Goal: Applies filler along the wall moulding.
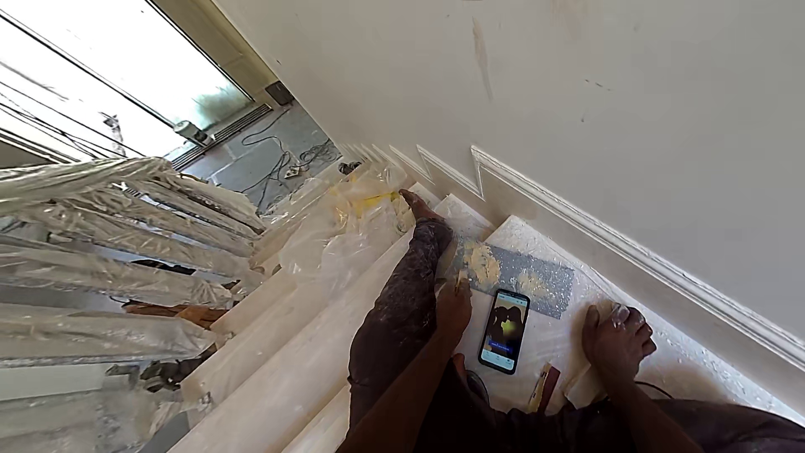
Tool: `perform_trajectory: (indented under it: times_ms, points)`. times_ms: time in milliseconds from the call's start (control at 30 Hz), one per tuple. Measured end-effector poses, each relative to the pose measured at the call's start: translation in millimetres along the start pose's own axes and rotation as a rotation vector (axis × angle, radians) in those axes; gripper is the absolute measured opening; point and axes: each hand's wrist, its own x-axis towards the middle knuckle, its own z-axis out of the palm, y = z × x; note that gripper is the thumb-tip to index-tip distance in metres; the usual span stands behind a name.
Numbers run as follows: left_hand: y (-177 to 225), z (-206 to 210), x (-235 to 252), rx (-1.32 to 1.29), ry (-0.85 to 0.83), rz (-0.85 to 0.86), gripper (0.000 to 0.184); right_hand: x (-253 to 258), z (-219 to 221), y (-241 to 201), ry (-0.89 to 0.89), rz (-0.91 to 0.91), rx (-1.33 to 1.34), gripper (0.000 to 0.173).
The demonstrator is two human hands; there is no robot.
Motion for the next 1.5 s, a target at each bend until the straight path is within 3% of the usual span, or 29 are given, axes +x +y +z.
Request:
perform_trajectory:
  times_ms: [167,433,700,967,1133,1267,1500]
  points:
    - [42,22,20,-0.160,-0.053,0.142,0.056,-1,0,-3,0.036,0.003,-0.019,0.063]
    - [102,61,74,-0.380,0.017,0.211,0.046,-1,6,-2,0.071,0.008,-0.094,0.065]
    - [147,80,92,-0.270,0.128,0.242,0.046,-3,1,-5,0.056,0.009,-0.091,0.065]
    - [174,82,101,-0.200,0.116,0.224,0.046,-3,1,-6,0.050,0.014,-0.096,0.065]
    - [176,89,82,-0.102,0.080,0.199,0.050,-3,3,-5,0.050,0.008,-0.097,0.066]
    - [189,81,106,-0.138,0.136,0.151,0.046,-2,3,-3,0.038,0.021,-0.106,0.065]
    - [189,79,106,-0.085,0.129,0.170,0.046,-2,6,-2,0.070,0.009,-0.091,0.067]
